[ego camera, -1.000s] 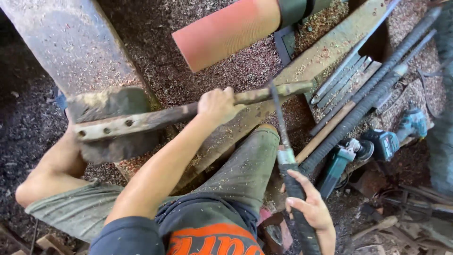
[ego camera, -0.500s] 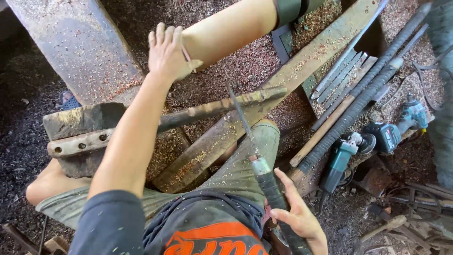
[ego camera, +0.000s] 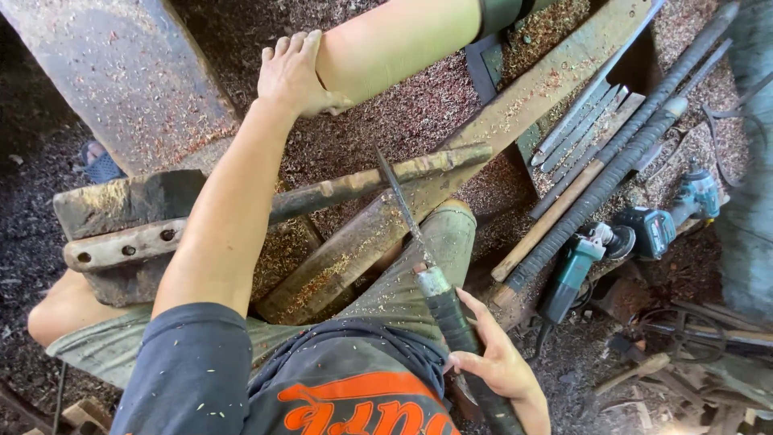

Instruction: Measuring and using a hand tool to mark or shape a rotating wooden cylinder on a lathe.

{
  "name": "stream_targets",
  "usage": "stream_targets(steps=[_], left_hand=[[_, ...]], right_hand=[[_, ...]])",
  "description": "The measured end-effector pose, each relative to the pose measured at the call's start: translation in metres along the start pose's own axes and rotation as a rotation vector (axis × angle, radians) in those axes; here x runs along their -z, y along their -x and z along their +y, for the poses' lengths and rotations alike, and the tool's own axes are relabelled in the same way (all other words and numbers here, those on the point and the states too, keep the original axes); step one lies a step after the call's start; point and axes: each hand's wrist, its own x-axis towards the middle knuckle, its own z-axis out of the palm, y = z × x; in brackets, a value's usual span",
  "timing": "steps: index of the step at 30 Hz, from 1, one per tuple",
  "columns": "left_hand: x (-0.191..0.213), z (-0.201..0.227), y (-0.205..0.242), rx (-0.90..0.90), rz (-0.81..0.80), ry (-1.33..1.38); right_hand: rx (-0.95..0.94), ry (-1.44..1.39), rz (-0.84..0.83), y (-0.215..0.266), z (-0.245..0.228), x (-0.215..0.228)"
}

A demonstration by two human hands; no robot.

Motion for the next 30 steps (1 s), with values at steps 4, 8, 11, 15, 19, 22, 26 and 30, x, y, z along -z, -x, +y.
stream_targets(steps=[4,8,11,15,19,22,26,30], left_hand=[[-0.007,0.014,0.040,-0.069,0.192,0.011],[-0.013,0.077,0.121,-0.307,-0.019,0.022],[-0.072,0.088,0.122,-0.404,-0.051,0.014],[-0.098,0.092,0.110,-0.349,0.035,0.091],[-0.095,0.094,0.108,-0.310,0.053,0.112],[-0.088,0.097,0.104,-0.224,-0.029,0.178],[-0.074,0.103,0.097,-0.103,-0.145,0.244],[-0.059,0.106,0.099,-0.032,-0.222,0.243]], right_hand=[[-0.013,0.055,-0.123,-0.008,-0.009,0.017],[-0.150,0.173,-0.124,-0.027,-0.053,0.010],[-0.178,0.234,-0.105,-0.038,-0.068,0.011],[-0.063,0.423,-0.168,-0.044,-0.086,0.020],[-0.242,0.390,-0.139,-0.056,-0.101,0.029],[-0.159,0.466,-0.197,-0.067,-0.100,0.036],[-0.114,0.479,-0.248,-0.078,-0.106,0.040],[-0.169,0.488,-0.236,-0.081,-0.101,0.043]])
